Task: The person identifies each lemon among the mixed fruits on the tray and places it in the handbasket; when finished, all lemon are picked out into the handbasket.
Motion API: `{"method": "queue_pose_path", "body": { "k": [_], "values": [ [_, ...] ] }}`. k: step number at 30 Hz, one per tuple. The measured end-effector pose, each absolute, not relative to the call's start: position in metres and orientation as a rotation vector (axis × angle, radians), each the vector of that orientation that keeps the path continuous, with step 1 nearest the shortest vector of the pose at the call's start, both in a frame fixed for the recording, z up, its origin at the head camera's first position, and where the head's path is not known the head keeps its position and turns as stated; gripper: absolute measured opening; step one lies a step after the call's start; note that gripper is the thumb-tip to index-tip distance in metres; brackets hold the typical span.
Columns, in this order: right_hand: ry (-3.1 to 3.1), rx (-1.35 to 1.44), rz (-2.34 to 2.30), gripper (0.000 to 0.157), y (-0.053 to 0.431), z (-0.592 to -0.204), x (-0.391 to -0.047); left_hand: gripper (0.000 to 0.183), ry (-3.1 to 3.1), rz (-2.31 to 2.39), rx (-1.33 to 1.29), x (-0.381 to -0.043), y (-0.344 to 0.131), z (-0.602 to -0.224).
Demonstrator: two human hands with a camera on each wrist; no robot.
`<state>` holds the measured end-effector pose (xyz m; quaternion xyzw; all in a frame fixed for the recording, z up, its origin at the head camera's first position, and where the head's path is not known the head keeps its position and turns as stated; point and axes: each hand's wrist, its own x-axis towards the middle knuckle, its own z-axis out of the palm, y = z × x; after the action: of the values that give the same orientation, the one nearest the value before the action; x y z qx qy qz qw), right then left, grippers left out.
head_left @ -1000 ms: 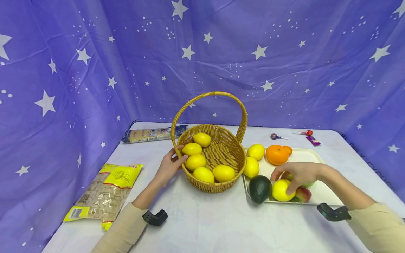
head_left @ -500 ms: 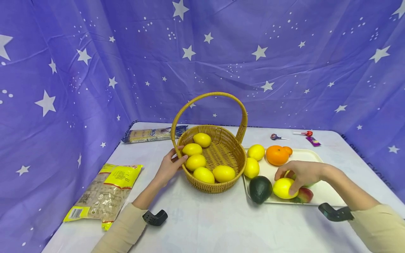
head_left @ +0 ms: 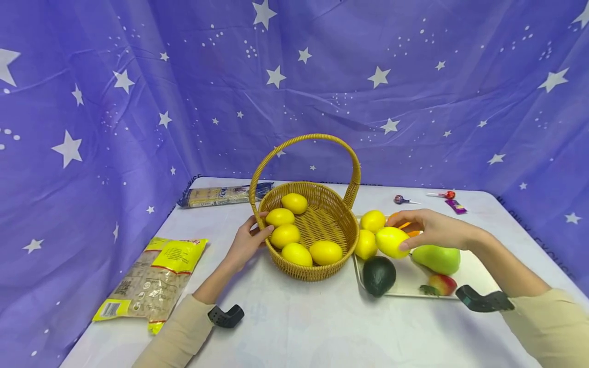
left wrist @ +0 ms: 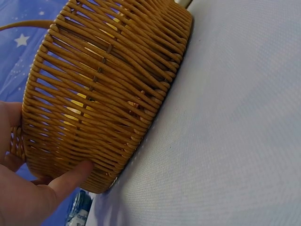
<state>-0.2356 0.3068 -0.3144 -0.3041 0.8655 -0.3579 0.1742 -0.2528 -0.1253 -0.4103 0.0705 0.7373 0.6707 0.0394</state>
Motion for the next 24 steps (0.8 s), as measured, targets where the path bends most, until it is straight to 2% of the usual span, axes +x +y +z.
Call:
{"method": "queue_pose_path", "body": {
  "k": [7,24],
  "values": [
    [2.450,-0.748,-1.136,0.044,0.270,-0.315,-0.250,0.049,2.253,2.056,0.220,-0.253,-0.127,-0.407],
    [2.394,-0.825,-1.168,0.049,0.188,-0.324,-0.292,0.049,2.241,2.059,0.200,-0.254,-0.126,-0.399]
  ]
}}
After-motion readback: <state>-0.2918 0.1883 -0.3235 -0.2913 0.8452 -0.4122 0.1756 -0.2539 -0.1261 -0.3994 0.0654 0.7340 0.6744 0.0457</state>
